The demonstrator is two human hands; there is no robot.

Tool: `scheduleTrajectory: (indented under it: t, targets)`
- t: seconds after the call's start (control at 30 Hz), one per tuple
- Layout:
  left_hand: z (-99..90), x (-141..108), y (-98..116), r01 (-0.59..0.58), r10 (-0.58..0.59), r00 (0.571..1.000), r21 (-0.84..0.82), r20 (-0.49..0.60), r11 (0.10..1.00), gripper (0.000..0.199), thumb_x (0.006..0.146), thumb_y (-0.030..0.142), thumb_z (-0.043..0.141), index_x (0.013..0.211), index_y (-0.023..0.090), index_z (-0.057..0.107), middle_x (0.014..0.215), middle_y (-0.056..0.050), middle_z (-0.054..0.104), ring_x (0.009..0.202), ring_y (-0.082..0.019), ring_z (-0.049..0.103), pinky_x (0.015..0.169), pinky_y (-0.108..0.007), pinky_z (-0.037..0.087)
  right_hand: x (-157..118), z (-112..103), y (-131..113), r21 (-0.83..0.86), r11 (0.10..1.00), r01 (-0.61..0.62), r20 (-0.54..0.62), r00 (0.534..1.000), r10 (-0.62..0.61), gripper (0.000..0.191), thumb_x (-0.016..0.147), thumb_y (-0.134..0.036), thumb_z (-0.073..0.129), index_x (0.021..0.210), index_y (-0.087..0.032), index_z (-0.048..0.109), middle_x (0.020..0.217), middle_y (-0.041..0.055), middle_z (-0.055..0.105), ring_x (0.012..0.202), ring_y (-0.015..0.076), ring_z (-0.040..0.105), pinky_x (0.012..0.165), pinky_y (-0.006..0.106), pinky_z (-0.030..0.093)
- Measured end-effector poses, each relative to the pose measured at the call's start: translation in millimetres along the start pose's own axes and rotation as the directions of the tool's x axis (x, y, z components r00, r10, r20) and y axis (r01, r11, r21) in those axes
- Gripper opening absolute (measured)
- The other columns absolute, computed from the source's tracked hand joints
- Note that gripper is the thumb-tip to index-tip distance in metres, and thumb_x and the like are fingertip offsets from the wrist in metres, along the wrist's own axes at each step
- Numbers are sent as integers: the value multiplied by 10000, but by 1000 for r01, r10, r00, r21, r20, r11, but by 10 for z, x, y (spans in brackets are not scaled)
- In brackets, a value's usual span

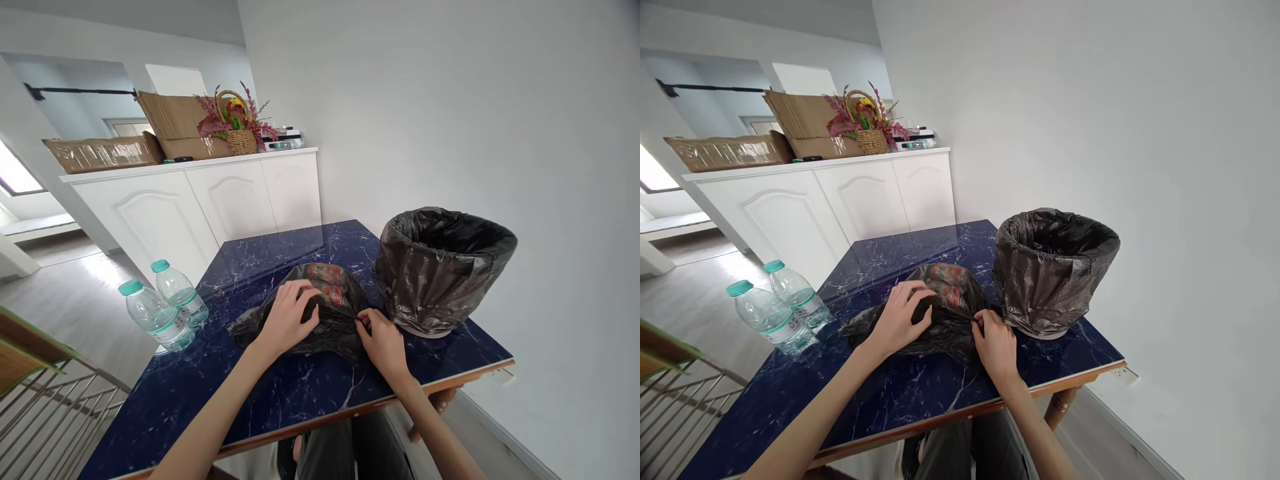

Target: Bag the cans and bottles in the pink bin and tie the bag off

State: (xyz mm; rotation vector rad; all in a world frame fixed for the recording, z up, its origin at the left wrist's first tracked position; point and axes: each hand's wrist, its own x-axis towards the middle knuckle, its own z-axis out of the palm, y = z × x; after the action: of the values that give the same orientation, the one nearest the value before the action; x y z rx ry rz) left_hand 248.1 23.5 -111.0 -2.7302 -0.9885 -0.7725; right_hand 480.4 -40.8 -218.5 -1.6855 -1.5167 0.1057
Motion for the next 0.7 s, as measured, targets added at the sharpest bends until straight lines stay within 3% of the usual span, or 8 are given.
scheduleTrajectory:
  t: [0.07, 0.13, 0.17, 0.23, 0.3, 0.37, 0.47, 0.7]
  targets:
    - [-20, -43, 118, -18, 26, 996, -90, 90, 996, 224, 1079, 318, 504, 1185, 204, 666, 997, -81, 749, 918, -229, 735, 901, -376, 575, 0, -19, -25, 47, 999, -16, -39, 999, 18, 157, 1050, -323, 478, 1041, -244, 613, 935, 48, 730, 822, 237, 726, 669, 301, 469]
    - [-2, -85, 213, -45, 74, 979, -154, 188, 987, 204, 1087, 324, 507, 1085, 220, 683, 827, -17, 725, 718, -174, 704, 750, -296, 565, 0, -43, -48, 114, 993, -13, -93, 995, 24, 184, 1067, -344, 458, 1115, -233, 597, 964, 68, 750, 837, 248, 740, 677, 308, 486]
    - [19, -100, 243, -68, 102, 973, -163, 209, 984, 206, 1090, 323, 506, 1084, 227, 689, 863, -20, 744, 754, -177, 722, 768, -296, 571, -1, -55, -59, 148, 989, -6, -118, 993, 24, 201, 1075, -354, 447, 1142, -228, 589, 977, 78, 756, 848, 255, 747, 688, 316, 500]
    - [82, -110, 264, -104, 130, 973, -138, 193, 985, 232, 1093, 307, 495, 1214, 233, 679, 1144, -77, 775, 1044, -229, 747, 953, -363, 577, -5, -79, -78, 213, 977, 15, -163, 986, 20, 223, 1090, -376, 432, 1164, -225, 577, 995, 92, 760, 871, 264, 757, 722, 333, 529]
    - [164, -87, 234, -103, 113, 981, -68, 157, 992, 341, 1087, 283, 487, 1404, 222, 596, 1437, -136, 673, 1360, -295, 620, 1150, -471, 489, -10, -96, -94, 262, 964, 37, -198, 980, 17, 225, 1099, -394, 430, 1157, -230, 572, 1001, 96, 758, 886, 264, 761, 759, 346, 552]
    - [258, -29, 163, -58, 53, 988, 30, 142, 998, 443, 1066, 284, 517, 1500, 197, 516, 1562, -165, 571, 1509, -344, 473, 1242, -537, 388, -10, -104, -105, 292, 955, 57, -214, 977, 7, 219, 1104, -404, 437, 1145, -234, 567, 1012, 98, 751, 900, 259, 759, 791, 354, 565]
    - [398, 111, 14, -4, -18, 986, 130, 164, 992, 538, 1008, 373, 639, 1484, 158, 509, 1552, -197, 553, 1547, -408, 387, 1288, -605, 275, -2, -94, -108, 292, 953, 85, -205, 978, -24, 230, 1090, -401, 467, 1210, -225, 553, 1030, 95, 723, 917, 255, 743, 813, 363, 574]
    - [516, 331, -266, 35, -66, 975, 147, 210, 988, 478, 905, 526, 780, 1184, 173, 621, 1276, -186, 673, 1347, -421, 548, 1244, -663, 270, 20, -41, -68, 223, 972, 80, -150, 988, -47, 422, 1011, -321, 495, 1414, -196, 466, 1069, 94, 693, 904, 259, 730, 784, 373, 588]
